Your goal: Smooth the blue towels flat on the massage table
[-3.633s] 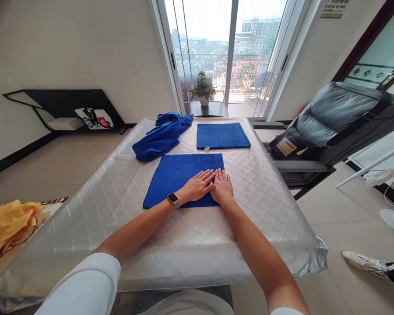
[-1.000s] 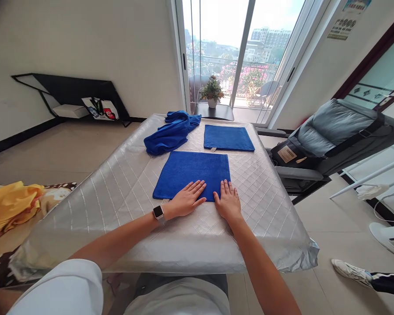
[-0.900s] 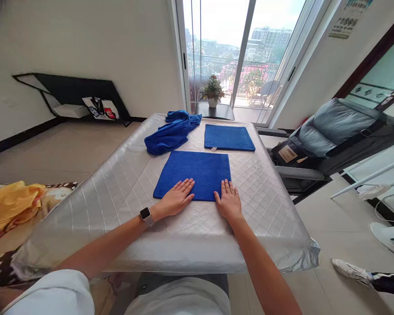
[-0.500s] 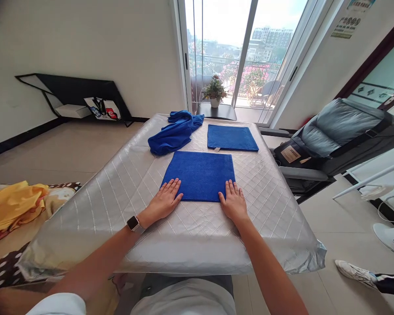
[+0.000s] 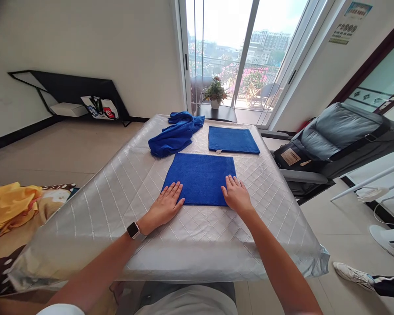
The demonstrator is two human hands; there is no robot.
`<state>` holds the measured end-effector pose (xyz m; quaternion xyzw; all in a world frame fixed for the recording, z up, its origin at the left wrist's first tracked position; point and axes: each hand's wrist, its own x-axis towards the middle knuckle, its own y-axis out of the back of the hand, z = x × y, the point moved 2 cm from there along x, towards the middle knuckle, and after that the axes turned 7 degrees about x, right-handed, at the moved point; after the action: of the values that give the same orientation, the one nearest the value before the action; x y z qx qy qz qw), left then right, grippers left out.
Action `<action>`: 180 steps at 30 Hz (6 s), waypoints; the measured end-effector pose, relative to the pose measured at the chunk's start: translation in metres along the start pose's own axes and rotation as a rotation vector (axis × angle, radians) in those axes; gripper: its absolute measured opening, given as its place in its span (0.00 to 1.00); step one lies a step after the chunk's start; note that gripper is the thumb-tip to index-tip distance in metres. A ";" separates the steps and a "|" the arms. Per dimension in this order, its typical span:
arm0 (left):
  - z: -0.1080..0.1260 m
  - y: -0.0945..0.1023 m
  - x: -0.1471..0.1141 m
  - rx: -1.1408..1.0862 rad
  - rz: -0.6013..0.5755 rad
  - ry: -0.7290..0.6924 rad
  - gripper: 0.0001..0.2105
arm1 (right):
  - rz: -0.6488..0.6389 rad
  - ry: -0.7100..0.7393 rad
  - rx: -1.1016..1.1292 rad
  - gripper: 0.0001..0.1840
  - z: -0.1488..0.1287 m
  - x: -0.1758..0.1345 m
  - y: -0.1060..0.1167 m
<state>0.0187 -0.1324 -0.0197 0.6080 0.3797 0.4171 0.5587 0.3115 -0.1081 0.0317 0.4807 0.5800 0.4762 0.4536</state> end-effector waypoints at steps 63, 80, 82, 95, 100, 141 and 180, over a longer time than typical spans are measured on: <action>-0.059 -0.015 0.096 -0.050 0.041 0.188 0.40 | -0.023 -0.112 0.088 0.36 0.014 0.038 -0.028; -0.056 -0.012 0.093 -0.016 0.007 0.195 0.40 | 0.072 -0.111 0.093 0.36 0.025 0.106 -0.029; -0.057 -0.014 0.093 -0.011 0.020 0.186 0.40 | 0.074 -0.106 0.097 0.36 0.026 0.105 -0.030; -0.053 -0.003 0.094 0.031 0.082 0.225 0.37 | 0.090 -0.094 0.153 0.37 0.024 0.105 -0.029; 0.002 0.016 0.112 0.002 0.153 -0.007 0.34 | 0.097 -0.091 0.199 0.37 0.024 0.106 -0.030; -0.052 -0.008 0.127 -0.096 0.000 0.239 0.40 | 0.060 -0.125 0.098 0.36 0.026 0.109 -0.029; -0.049 0.003 0.142 0.068 -0.078 0.276 0.43 | 0.142 -0.124 0.215 0.36 0.034 0.158 -0.028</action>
<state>0.0241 0.0167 -0.0036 0.5484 0.4900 0.4617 0.4959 0.3213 0.0498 -0.0109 0.5951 0.5629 0.4116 0.3996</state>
